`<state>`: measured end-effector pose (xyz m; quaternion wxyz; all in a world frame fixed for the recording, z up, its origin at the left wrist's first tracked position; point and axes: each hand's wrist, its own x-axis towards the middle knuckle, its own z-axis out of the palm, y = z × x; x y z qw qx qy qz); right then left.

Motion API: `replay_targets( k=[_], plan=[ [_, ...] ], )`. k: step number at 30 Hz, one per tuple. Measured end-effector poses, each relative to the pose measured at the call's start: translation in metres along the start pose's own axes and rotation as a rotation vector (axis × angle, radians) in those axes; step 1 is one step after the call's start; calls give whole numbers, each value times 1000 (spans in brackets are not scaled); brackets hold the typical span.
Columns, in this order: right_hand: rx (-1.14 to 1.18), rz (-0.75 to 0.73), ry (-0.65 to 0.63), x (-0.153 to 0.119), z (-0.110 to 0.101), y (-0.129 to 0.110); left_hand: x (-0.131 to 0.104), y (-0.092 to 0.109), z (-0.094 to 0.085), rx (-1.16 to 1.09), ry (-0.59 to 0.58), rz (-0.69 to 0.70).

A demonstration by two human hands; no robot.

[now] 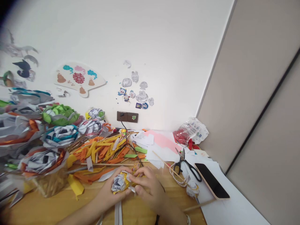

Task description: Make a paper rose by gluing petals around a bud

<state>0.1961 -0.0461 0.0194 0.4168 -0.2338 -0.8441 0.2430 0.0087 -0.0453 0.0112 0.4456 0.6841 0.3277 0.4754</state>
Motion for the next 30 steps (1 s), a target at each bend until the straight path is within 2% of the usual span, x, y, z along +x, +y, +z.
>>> replay_targets(
  k=[2, 6, 12, 17, 22, 30],
  plan=[
    [47, 12, 29, 1, 1, 3, 0, -4, 1, -61, -37, -20],
    [265, 53, 113, 2, 2, 9, -4, -13, 2, -154, -201, -71],
    [486, 149, 74, 2, 4, 9, -7, -12, 1, -221, -326, -180],
    [614, 174, 72, 2, 8, 8, -6, -8, 0, -240, -338, -212],
    [611, 212, 65, 0, 12, 10, -7, -7, 2, -363, -311, -235],
    [631, 284, 100, -2, 19, 7, -5, 0, 4, -363, -279, -221]
  ],
)
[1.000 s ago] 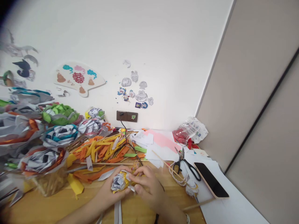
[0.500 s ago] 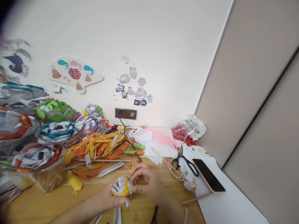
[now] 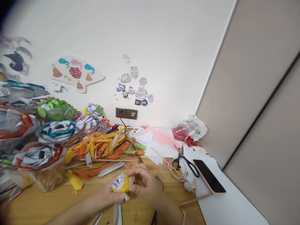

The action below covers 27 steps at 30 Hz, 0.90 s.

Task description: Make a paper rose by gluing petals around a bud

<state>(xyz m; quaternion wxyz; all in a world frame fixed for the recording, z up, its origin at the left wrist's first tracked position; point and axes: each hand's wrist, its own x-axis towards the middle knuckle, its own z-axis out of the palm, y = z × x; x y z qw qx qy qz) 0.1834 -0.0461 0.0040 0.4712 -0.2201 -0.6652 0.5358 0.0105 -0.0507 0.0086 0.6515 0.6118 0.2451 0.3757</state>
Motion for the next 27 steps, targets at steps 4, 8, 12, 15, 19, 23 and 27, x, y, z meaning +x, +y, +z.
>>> replay_targets(
  k=[4, 8, 12, 15, 19, 23, 27],
  plan=[
    [56, -8, 0, -1, 3, 0, 0, 2, 0, 38, -17, -4],
    [118, 103, 1, 1, 3, -1, -1, 3, 0, 88, 7, -14],
    [240, 209, -55, 1, 7, -3, -1, 3, 0, 86, 7, -1],
    [308, 219, -8, -1, 13, -3, 0, 3, 1, 44, -7, 16],
    [346, 219, 38, -3, 18, -2, 1, 3, 3, -21, -35, 19],
    [327, 206, 70, -4, 20, -3, 0, 1, 3, -20, -17, -15],
    [356, 183, 61, -3, 22, -3, 0, -2, 2, -20, -27, -27]
  ],
)
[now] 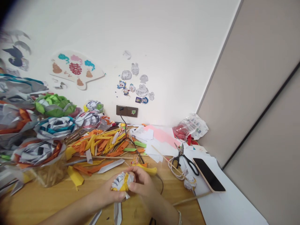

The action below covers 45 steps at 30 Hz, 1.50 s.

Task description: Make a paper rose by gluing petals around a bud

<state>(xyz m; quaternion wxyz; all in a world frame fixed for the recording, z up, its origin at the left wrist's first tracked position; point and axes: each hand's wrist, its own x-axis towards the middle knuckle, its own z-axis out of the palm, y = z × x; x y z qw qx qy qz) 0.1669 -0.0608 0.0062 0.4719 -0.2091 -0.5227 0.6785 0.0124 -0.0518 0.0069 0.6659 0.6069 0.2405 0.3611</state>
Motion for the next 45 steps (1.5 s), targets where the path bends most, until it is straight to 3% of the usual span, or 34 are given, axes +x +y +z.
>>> replay_targets(
  k=[11, 17, 29, 39, 45],
  plan=[
    [63, 168, -94, 0, -3, -6, -6, 11, 2, 93, -66, -67],
    [21, 225, -137, -2, -2, -16, -8, 16, 3, 148, -135, 17],
    [31, 151, -195, -5, 2, -18, -12, 22, 10, 187, -206, 181],
    [52, 146, -181, -5, 0, -18, -13, 37, 22, 330, -151, 229],
    [75, 168, -192, -4, -3, -15, -17, 36, 23, 430, -127, 160]
  ],
)
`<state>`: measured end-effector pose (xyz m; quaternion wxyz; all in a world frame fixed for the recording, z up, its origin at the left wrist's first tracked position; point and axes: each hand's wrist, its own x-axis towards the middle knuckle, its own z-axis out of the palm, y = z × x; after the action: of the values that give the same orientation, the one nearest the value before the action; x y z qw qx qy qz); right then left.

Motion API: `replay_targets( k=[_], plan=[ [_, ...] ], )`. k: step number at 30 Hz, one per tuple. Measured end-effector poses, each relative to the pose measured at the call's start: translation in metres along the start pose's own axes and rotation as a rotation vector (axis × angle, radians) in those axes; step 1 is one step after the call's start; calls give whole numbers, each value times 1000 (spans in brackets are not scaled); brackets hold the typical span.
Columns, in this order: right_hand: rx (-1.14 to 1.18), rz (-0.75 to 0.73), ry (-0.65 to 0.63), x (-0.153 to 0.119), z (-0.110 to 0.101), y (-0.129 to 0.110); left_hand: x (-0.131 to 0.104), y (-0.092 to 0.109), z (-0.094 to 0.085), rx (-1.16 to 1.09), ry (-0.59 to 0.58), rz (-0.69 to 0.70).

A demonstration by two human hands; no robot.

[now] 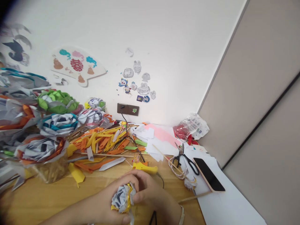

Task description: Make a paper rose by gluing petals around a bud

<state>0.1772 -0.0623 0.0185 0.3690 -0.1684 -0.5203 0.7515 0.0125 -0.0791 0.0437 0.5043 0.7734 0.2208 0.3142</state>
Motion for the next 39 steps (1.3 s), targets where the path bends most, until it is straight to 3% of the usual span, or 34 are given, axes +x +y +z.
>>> replay_targets(
  k=[7, 14, 23, 30, 34, 39],
  plan=[
    [-17, -7, -4, 0, 0, -1, -1, 1, 2, -34, 21, 5],
    [-45, -52, -4, 0, 1, -2, 3, -2, 6, -12, 172, 34],
    [-27, -117, 45, 2, 2, 15, 6, -1, 11, 124, 355, 16],
    [-145, -144, 12, 1, 3, 8, 6, -6, 10, 239, 372, 19],
    [-253, -164, 87, 1, 0, 13, 6, -13, 6, 239, 381, 28],
    [-187, -127, 137, 1, -2, 19, 5, -16, 6, 307, 373, 51]
  ],
)
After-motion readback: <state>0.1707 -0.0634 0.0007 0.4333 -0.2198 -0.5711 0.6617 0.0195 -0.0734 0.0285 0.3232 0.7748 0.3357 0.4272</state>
